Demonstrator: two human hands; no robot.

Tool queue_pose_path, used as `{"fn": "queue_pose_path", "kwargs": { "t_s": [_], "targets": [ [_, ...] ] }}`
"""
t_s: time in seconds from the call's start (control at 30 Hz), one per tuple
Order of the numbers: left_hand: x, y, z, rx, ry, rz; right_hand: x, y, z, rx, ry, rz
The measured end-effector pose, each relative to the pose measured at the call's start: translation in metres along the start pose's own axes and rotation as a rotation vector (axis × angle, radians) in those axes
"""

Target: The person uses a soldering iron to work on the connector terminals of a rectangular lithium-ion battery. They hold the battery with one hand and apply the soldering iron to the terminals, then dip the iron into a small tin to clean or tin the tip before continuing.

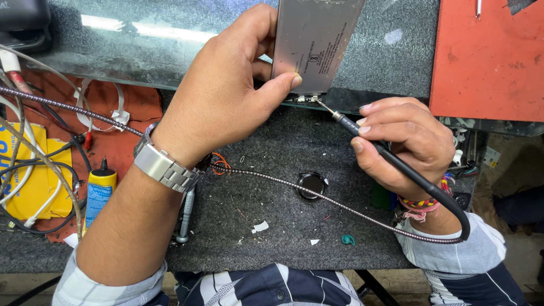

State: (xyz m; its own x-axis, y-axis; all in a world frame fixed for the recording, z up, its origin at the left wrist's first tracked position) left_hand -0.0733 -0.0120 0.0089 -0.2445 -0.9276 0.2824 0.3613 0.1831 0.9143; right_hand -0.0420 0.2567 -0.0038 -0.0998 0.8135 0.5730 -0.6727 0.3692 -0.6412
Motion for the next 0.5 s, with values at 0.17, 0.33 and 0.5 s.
{"fn": "queue_pose_path", "kwargs": {
  "t_s": [0.17, 0.33, 0.5],
  "targets": [
    [0.0000, 0.0005, 0.0007, 0.053, -0.005, -0.021, -0.0001, -0.0003, 0.0003, 0.006, -0.006, 0.005],
    [-0.0005, 0.0000, 0.0002, 0.006, -0.001, 0.003, -0.0001, 0.0011, -0.0016, 0.002, 0.009, 0.016],
    [-0.0003, -0.0012, -0.0001, 0.012, -0.005, -0.017, 0.0008, 0.0038, -0.0045, 0.002, 0.038, 0.035]
  ]
}}
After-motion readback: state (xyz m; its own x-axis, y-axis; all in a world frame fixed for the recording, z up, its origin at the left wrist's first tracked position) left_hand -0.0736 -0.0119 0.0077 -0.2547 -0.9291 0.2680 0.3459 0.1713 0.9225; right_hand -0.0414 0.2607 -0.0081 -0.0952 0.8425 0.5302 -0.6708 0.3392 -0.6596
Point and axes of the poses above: each hand's wrist, its own z-axis towards the middle knuckle, its own x-axis out of the back of the hand, y = z × x, the point moved 1 cm from there along z, towards the middle knuckle
